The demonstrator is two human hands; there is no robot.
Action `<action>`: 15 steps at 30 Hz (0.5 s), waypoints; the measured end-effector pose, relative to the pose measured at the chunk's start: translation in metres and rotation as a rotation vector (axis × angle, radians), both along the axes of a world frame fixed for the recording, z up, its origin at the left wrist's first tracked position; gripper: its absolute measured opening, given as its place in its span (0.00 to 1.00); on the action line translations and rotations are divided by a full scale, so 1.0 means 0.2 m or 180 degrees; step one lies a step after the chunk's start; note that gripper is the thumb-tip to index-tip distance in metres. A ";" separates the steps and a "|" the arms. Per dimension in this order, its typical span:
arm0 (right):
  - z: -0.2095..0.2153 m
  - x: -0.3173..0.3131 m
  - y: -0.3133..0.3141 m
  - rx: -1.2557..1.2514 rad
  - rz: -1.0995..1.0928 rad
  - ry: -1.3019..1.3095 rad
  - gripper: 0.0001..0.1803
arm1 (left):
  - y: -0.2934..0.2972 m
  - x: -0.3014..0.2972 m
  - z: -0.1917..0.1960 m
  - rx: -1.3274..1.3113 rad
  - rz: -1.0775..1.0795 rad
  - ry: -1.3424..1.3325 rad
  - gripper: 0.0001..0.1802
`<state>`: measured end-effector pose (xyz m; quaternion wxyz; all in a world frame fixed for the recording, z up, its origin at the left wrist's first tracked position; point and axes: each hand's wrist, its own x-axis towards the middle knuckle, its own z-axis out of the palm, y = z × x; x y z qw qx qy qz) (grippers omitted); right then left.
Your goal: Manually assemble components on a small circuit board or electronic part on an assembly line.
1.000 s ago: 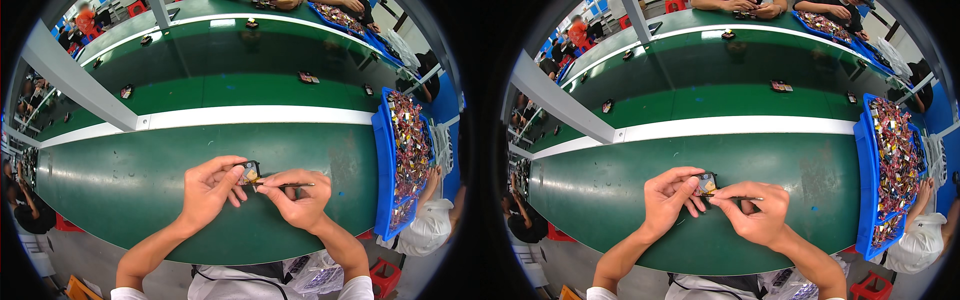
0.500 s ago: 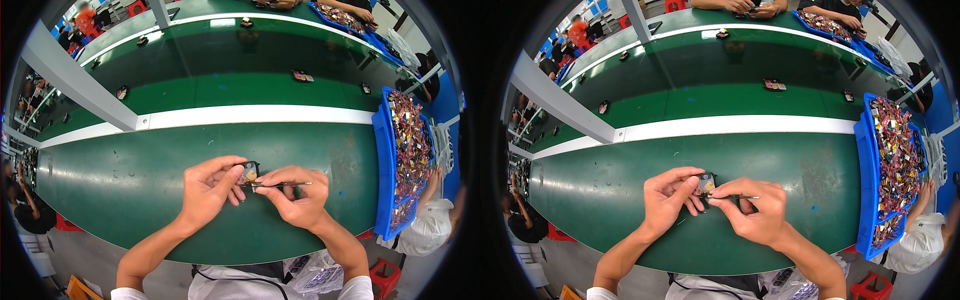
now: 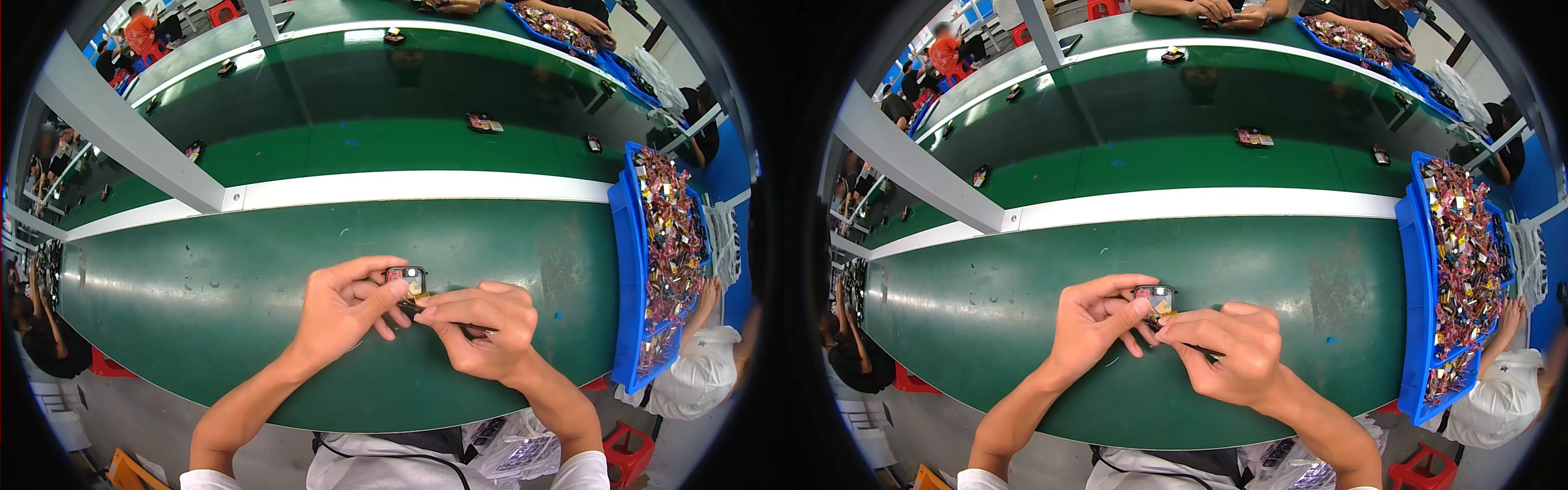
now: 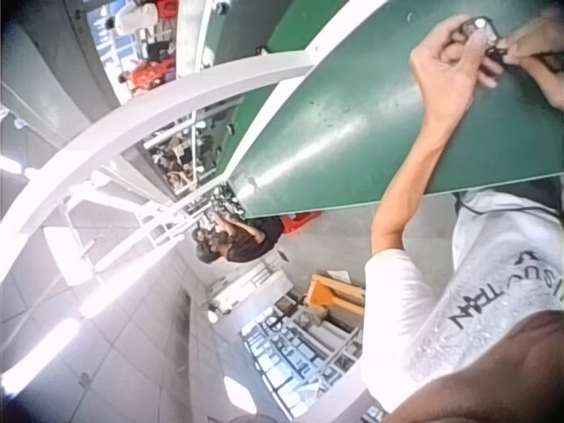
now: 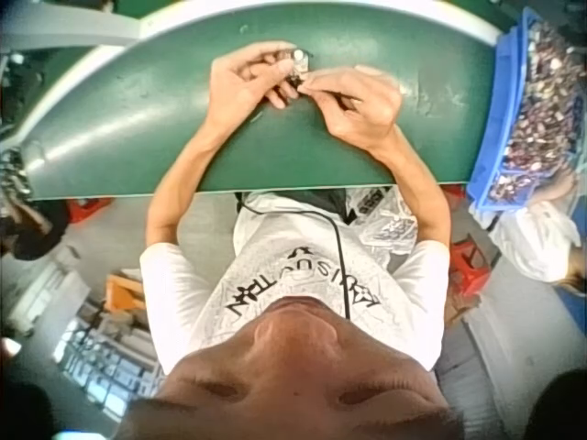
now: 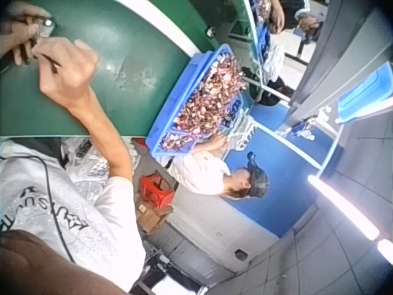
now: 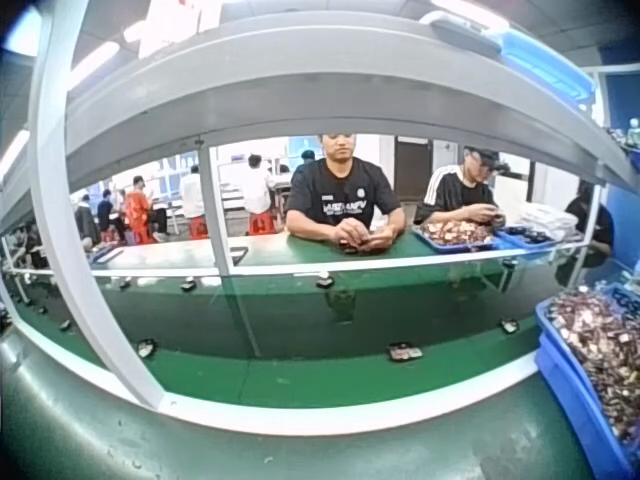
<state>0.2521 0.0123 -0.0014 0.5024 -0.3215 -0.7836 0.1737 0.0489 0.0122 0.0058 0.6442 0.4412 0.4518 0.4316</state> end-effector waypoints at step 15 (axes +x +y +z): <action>-0.01 0.00 -0.01 0.0262 -0.0003 -0.0265 0.12 | 0.00 0.06 -0.03 0.0350 0.0151 0.0520 0.10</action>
